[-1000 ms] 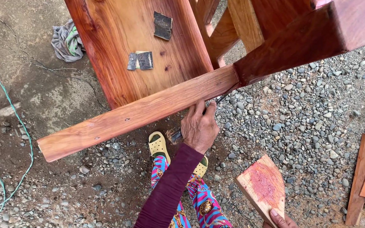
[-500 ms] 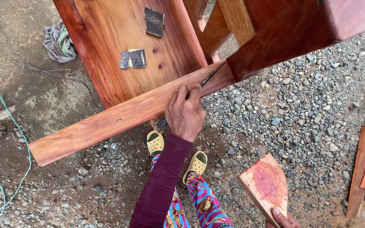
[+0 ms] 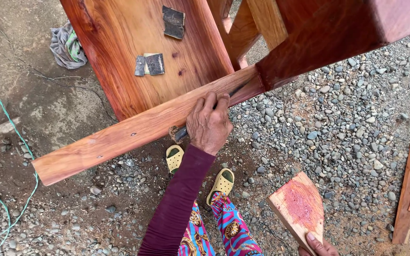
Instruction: Use a small hand-held blade to scrape and refine the edges and joints of a wooden chair.
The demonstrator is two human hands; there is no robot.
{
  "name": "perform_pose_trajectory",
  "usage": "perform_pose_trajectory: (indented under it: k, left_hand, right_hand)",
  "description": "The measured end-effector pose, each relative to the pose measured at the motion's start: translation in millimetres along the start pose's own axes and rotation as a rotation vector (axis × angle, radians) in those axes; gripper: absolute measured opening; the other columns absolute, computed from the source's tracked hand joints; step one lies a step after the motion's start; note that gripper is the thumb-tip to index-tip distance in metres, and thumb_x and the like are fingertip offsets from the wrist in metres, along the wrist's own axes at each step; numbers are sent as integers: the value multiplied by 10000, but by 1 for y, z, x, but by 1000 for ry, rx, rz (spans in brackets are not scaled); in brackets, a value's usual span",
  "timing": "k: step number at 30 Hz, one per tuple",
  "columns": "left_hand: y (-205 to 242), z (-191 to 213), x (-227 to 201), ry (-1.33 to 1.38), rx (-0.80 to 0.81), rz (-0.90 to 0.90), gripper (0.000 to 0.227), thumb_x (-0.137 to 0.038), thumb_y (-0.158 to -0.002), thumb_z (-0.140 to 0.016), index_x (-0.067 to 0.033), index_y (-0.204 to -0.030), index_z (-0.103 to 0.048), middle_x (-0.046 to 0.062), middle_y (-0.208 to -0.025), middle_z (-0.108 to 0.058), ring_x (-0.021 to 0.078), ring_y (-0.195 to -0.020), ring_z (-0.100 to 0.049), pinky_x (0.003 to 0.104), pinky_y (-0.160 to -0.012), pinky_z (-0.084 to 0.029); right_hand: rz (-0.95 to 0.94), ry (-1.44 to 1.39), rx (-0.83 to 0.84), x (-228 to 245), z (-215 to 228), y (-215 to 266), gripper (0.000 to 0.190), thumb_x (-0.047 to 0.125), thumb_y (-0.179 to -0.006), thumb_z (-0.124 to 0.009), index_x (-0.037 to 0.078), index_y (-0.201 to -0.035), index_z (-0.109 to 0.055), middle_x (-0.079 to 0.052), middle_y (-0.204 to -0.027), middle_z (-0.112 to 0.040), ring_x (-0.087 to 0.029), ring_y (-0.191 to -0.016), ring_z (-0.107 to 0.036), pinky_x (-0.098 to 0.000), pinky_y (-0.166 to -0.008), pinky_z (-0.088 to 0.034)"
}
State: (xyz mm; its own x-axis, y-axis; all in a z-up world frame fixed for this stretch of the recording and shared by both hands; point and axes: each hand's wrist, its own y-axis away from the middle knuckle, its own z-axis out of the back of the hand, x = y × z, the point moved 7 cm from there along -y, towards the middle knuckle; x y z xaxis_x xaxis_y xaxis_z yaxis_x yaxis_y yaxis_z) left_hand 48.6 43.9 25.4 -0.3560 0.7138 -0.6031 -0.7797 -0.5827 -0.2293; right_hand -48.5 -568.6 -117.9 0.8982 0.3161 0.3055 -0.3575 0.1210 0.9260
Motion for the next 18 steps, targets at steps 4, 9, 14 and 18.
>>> perform_pose_trajectory:
  k: [4, 9, 14, 18]
  left_hand:
    - [-1, -2, 2, 21, 12, -6, 381, -53, -766, -748, -62, -1147, -731, 100, -968, -593, 310, -890, -639, 464, -688, -534]
    - [-9, 1, 4, -10, 13, 30, 388, -29, -733, -747, -62, -1119, -728, 94, -968, -594, 299, -901, -644, 448, -731, -556]
    - [-5, 2, -1, -1, 41, -5, 426, -32, -720, -751, -50, -1143, -708, 98, -974, -604, 308, -883, -636, 456, -728, -553]
    - [4, 4, -5, -33, 16, -69, 404, -30, -734, -753, -53, -1133, -692, 83, -975, -613, 308, -910, -648, 464, -712, -543]
  right_hand:
    - [-11, 6, -14, 4, 0, 1, 470, 303, -923, -630, -44, -1238, -652, -144, -567, -535, -187, -405, -438, -358, -402, -311]
    - [3, 10, -26, -2, 10, -2, 461, 311, -935, -623, -53, -1215, -664, -138, -563, -527, -184, -402, -430, -356, -398, -306]
    - [11, 52, 4, 11, -6, 10, 415, 331, -935, -623, 35, -1221, -683, -134, -550, -535, -178, -400, -440, -350, -396, -316]
    - [-32, -28, 52, 5, -18, 13, 417, 323, -910, -613, 78, -1242, -674, -114, -541, -528, -165, -380, -418, -339, -379, -294]
